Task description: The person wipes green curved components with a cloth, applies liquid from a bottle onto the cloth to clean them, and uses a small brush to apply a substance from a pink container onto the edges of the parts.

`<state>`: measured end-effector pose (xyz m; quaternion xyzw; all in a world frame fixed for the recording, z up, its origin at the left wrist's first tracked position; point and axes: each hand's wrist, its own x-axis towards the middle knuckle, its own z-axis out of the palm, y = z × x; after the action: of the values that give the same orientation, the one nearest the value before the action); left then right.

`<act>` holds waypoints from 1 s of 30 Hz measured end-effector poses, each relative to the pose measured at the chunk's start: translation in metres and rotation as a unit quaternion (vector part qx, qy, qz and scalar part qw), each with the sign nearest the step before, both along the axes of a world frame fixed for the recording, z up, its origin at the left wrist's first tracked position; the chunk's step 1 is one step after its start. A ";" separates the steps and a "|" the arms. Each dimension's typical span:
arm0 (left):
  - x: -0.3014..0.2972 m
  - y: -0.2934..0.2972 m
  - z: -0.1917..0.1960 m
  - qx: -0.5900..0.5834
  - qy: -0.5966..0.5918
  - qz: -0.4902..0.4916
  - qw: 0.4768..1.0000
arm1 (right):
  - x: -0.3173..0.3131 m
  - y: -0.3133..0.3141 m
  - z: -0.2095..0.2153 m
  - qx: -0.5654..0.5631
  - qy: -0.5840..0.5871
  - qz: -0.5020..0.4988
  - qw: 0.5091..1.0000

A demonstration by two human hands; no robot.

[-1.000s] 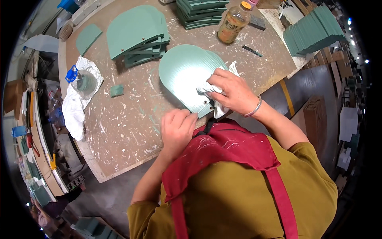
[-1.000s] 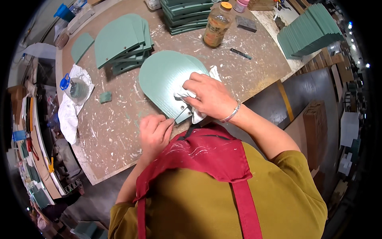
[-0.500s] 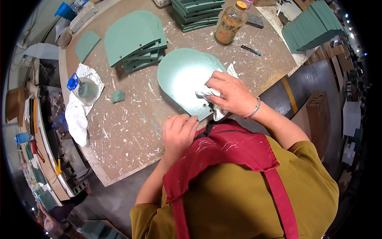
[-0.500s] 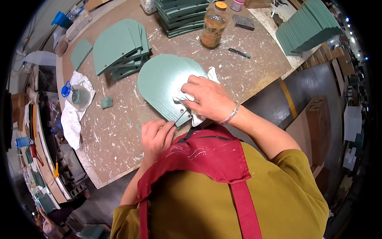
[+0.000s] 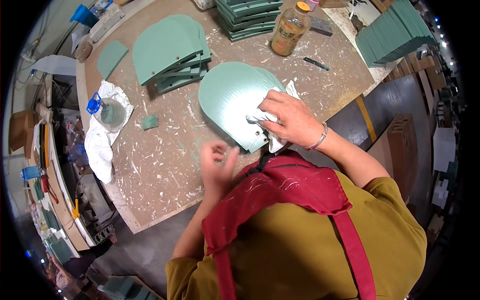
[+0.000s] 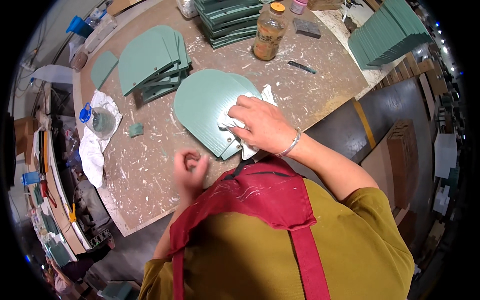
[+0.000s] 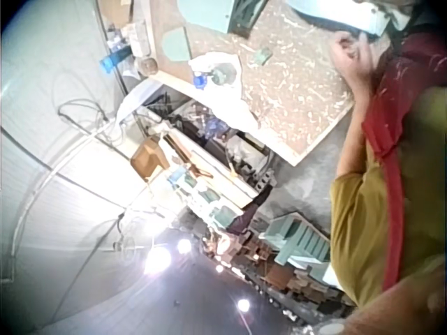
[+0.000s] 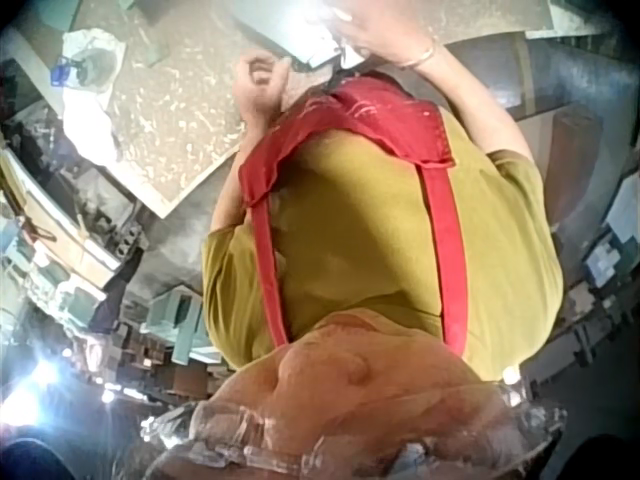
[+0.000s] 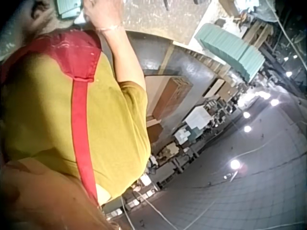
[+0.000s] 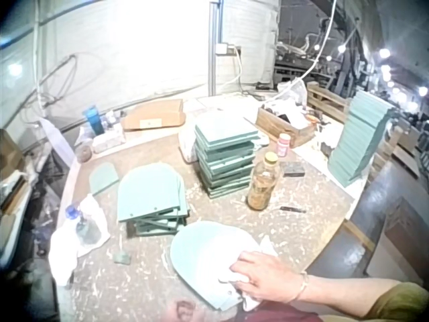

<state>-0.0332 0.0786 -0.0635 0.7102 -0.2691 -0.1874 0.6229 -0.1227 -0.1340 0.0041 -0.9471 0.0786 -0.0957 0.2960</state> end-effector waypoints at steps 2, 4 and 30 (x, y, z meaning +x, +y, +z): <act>0.010 -0.001 -0.009 -0.016 0.292 -0.018 0.956 | -0.001 0.000 -0.001 -0.002 0.003 -0.004 1.000; 0.007 -0.005 -0.005 -0.003 0.427 -0.014 0.904 | 0.000 -0.001 -0.001 -0.005 0.005 -0.003 1.000; -0.010 -0.012 0.009 0.048 0.435 -0.051 0.898 | -0.001 0.001 -0.002 -0.027 -0.007 -0.013 1.000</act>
<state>-0.0428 0.0667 -0.0540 0.5725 0.0021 -0.5218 0.6324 -0.1236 -0.1332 0.0025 -0.9529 0.0864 -0.1088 0.2695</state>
